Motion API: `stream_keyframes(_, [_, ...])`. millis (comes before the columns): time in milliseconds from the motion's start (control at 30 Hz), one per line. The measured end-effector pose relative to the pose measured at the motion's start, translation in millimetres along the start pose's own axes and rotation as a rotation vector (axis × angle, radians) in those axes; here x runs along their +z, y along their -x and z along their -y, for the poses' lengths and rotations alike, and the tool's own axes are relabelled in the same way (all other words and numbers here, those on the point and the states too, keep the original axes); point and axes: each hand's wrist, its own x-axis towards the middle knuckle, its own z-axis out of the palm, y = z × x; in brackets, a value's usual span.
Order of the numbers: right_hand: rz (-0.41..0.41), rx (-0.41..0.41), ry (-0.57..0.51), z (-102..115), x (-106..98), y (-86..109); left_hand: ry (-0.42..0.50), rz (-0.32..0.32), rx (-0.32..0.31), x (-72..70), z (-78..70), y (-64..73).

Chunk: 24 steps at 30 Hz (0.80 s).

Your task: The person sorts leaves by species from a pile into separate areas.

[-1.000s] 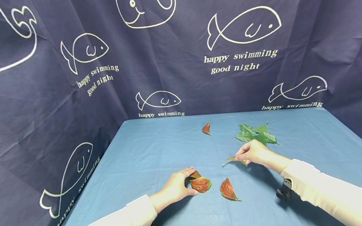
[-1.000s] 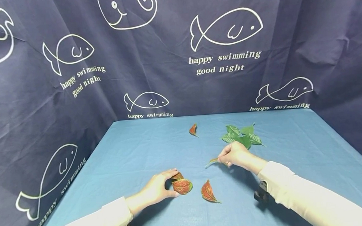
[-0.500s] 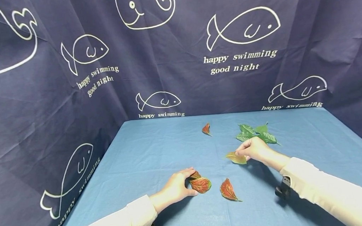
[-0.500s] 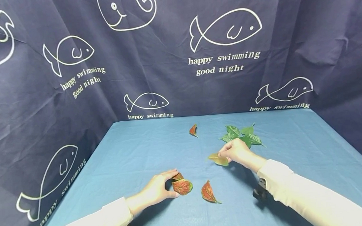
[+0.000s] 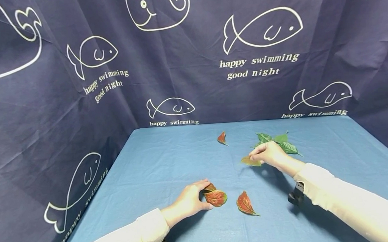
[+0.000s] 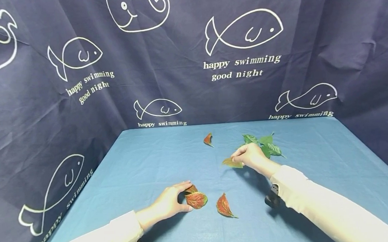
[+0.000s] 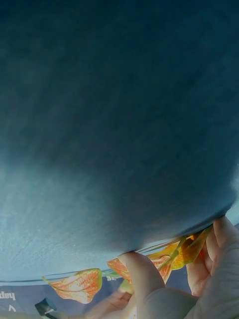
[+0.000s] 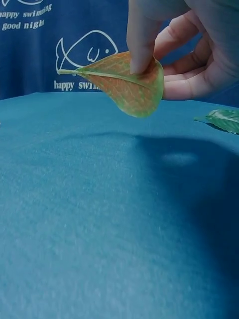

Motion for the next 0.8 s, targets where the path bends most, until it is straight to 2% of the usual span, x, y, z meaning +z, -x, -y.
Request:
stream_keyframes(333, [-0.008, -0.048, -0.030, -6, -1, -22.4, 0.008, 0.007, -0.011, -1.4, -2.1, 1.0])
stream_keyframes(567, [-0.057, -0.045, -0.078, -9, -1, -30.4, 0.006, 0.005, -0.014, -0.8, -2.2, 0.8])
stream_keyframes(800, [-0.118, -0.027, -0.079, -8, 0, -37.2, 0.001, 0.002, -0.014, -0.8, -1.7, 0.5])
